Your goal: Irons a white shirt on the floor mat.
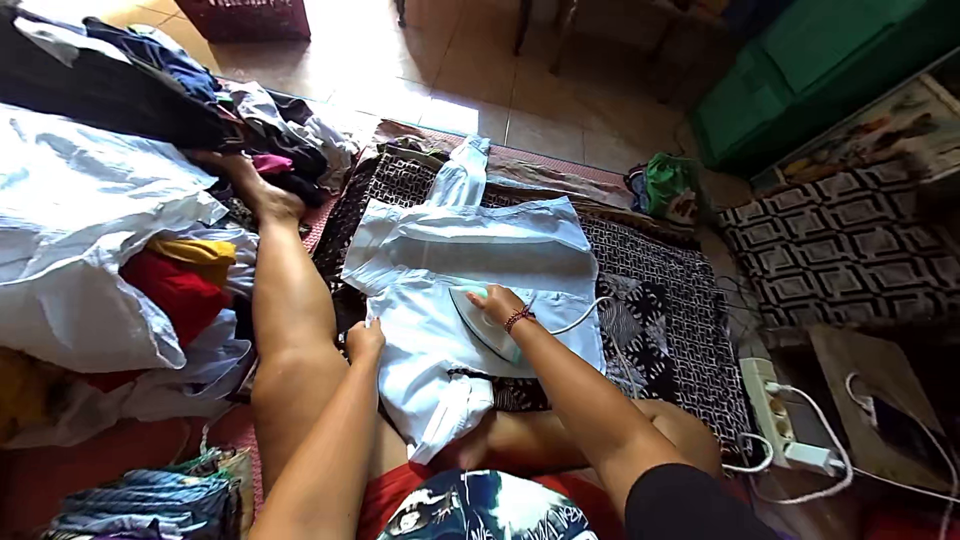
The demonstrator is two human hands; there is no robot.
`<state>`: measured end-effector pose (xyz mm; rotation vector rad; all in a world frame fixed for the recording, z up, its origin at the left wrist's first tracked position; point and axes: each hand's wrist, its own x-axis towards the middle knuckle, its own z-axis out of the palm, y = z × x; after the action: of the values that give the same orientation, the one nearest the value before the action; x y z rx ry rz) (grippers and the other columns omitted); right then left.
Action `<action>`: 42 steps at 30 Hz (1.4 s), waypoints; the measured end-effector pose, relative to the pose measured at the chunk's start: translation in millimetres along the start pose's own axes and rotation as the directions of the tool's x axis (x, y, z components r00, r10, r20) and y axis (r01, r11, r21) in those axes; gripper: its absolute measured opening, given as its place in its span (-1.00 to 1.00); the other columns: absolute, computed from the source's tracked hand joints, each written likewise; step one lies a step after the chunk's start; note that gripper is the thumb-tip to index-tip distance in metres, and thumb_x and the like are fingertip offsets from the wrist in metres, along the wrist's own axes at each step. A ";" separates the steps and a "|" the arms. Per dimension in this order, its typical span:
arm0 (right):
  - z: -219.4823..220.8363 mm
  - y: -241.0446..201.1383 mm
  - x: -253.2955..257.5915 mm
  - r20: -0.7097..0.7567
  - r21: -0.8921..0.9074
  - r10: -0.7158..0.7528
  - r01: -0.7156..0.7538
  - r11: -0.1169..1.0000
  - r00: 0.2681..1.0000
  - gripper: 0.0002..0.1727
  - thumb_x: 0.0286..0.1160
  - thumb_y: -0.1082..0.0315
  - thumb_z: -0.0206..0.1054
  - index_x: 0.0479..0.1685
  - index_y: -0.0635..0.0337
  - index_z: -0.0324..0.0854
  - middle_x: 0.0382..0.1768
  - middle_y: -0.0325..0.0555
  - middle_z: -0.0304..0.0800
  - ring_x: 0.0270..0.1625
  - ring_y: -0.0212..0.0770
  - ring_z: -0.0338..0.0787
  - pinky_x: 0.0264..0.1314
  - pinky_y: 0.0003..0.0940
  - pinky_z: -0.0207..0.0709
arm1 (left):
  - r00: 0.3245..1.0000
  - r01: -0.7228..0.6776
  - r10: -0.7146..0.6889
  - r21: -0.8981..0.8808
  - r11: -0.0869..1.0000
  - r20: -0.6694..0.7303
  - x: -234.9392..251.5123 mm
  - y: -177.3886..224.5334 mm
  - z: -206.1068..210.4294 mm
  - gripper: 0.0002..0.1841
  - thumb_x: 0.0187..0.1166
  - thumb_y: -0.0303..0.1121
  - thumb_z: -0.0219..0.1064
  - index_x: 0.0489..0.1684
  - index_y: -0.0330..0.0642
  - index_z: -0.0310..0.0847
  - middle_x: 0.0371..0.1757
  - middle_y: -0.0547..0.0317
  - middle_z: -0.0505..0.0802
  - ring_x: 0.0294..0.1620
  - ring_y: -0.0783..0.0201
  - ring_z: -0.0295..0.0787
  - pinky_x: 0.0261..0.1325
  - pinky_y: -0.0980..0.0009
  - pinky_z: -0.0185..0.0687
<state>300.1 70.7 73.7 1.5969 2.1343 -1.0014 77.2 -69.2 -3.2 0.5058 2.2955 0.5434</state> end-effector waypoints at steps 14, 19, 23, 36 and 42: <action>-35.1 151.9 -44.9 -0.021 -0.077 0.077 -0.079 0.994 0.997 -0.25 0.81 -0.23 0.07 0.21 0.46 0.63 0.17 0.39 0.76 0.33 0.25 0.74 0.44 0.24 0.48 | 0.992 0.052 -0.054 -0.018 0.998 -0.118 0.1 -2.1 12.4 -0.54 0.88 -0.16 -0.01 0.26 -0.38 0.67 0.38 -0.33 0.75 0.52 -0.17 0.62 0.56 -0.16 0.41; -30.3 95.4 -21.5 -0.115 0.093 0.131 -0.120 0.988 0.985 -0.24 0.81 -0.22 0.07 0.35 0.43 0.63 0.35 0.37 0.72 0.50 0.21 0.68 0.59 0.19 0.43 | 0.994 0.026 -0.031 -0.041 0.999 -0.105 14.4 -13.3 17.7 -0.52 0.87 -0.15 0.04 0.27 -0.46 0.66 0.40 -0.38 0.72 0.54 -0.20 0.60 0.60 -0.12 0.35; -30.1 82.6 -5.8 -0.114 0.171 0.173 -0.152 0.973 0.978 -0.21 0.81 -0.25 0.04 0.34 0.44 0.61 0.39 0.34 0.70 0.53 0.17 0.67 0.60 0.15 0.44 | 0.998 0.024 -0.024 0.000 1.000 -0.065 13.4 -11.8 11.2 -0.52 0.89 -0.14 0.00 0.28 -0.44 0.64 0.39 -0.40 0.72 0.52 -0.23 0.61 0.56 -0.19 0.40; -1.6 -0.4 -1.6 0.104 -0.193 -0.111 0.129 0.973 0.988 -0.25 0.74 -0.27 0.13 0.26 0.36 0.65 0.22 0.33 0.78 0.37 0.25 0.75 0.41 0.27 0.53 | 0.984 -0.126 0.085 -0.268 0.955 -0.157 16.3 -31.8 16.8 -0.60 0.88 -0.25 0.06 0.00 -0.48 0.69 -0.06 -0.30 0.81 0.08 -0.12 0.75 0.26 -0.14 0.52; -1.5 -46.5 34.1 0.016 -0.059 -0.020 0.021 0.998 1.000 -0.24 0.79 -0.25 0.08 0.32 0.40 0.63 0.35 0.30 0.74 0.49 0.15 0.71 0.55 0.15 0.47 | 0.976 -0.162 0.106 -0.304 0.939 -0.191 11.8 -38.3 17.4 -0.62 0.87 -0.30 0.05 -0.02 -0.48 0.68 -0.08 -0.27 0.80 0.06 -0.07 0.73 0.26 -0.09 0.52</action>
<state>245.7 89.7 70.6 1.5379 2.1532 -0.9448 74.2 -91.2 -40.8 0.4730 2.2817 1.0425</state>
